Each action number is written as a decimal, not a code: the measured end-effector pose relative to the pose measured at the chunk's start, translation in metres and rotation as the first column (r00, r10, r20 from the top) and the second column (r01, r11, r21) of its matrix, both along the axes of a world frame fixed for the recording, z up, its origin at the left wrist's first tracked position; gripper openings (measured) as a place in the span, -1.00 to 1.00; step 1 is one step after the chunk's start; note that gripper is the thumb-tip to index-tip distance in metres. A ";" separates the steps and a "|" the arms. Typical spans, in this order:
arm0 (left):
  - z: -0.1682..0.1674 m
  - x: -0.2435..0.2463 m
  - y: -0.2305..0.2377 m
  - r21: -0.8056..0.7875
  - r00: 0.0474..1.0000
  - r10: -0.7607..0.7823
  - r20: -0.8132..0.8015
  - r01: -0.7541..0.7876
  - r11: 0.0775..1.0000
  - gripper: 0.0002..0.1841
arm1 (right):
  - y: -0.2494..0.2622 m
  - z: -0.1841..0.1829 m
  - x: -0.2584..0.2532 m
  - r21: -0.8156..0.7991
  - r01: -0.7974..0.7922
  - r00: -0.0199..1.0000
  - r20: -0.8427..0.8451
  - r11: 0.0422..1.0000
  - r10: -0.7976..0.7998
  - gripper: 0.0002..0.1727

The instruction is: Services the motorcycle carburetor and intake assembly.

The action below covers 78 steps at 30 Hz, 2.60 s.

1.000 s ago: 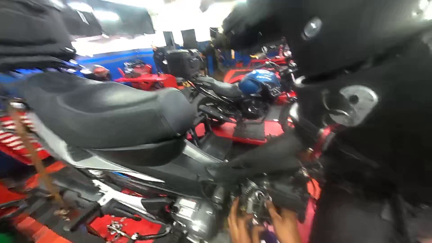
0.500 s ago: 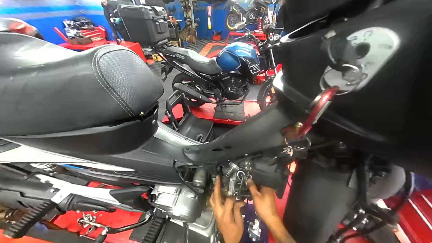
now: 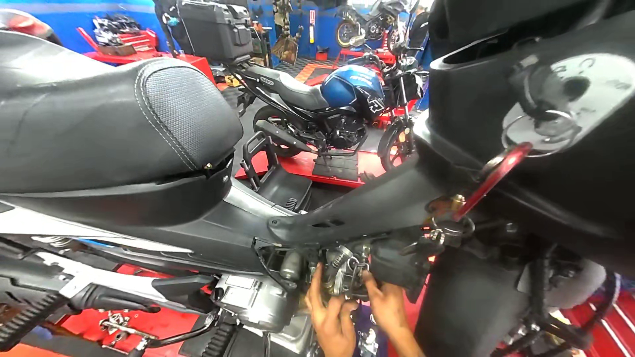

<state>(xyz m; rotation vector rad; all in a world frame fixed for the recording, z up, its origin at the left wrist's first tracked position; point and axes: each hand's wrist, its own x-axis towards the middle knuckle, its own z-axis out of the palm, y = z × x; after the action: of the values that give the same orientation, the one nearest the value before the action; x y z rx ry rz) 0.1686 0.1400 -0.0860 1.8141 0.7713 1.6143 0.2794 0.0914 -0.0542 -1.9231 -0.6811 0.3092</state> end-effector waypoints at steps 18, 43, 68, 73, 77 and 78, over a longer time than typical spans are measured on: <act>0.006 0.005 0.000 -0.064 0.998 -0.002 0.058 0.005 0.998 -0.65 | -0.001 -0.003 0.000 -0.013 -0.012 1.000 0.015 1.000 0.012 -0.68; 0.012 0.010 0.004 -0.088 0.997 0.020 0.069 -0.014 0.996 -0.64 | -0.001 -0.004 0.000 -0.031 -0.018 0.999 0.045 0.999 0.019 -0.68; 0.023 -0.002 0.001 -0.111 0.986 0.084 -0.143 -0.100 0.989 -0.55 | 0.005 0.010 -0.001 0.072 0.027 0.967 -0.255 0.997 -0.008 -0.77; 0.047 -0.007 -0.008 -0.171 0.940 0.107 -0.325 -0.170 0.970 -0.60 | 0.006 0.012 0.002 0.193 0.063 0.866 -0.499 0.979 0.043 -0.80; 0.056 -0.003 -0.011 -0.221 0.951 0.116 -0.285 -0.183 0.958 -0.66 | 0.006 0.006 0.001 0.308 0.113 0.831 -0.550 0.945 0.079 -0.77; 0.056 -0.001 -0.011 -0.220 0.954 0.124 -0.274 -0.188 0.957 -0.67 | 0.005 0.003 0.001 0.343 0.118 0.836 -0.541 0.932 0.093 -0.77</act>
<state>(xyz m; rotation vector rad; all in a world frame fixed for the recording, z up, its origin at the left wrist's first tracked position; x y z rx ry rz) 0.1673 0.1285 -0.0297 1.8396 1.2046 1.3202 0.2806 0.0967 -0.0516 -1.3798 -0.3050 0.6529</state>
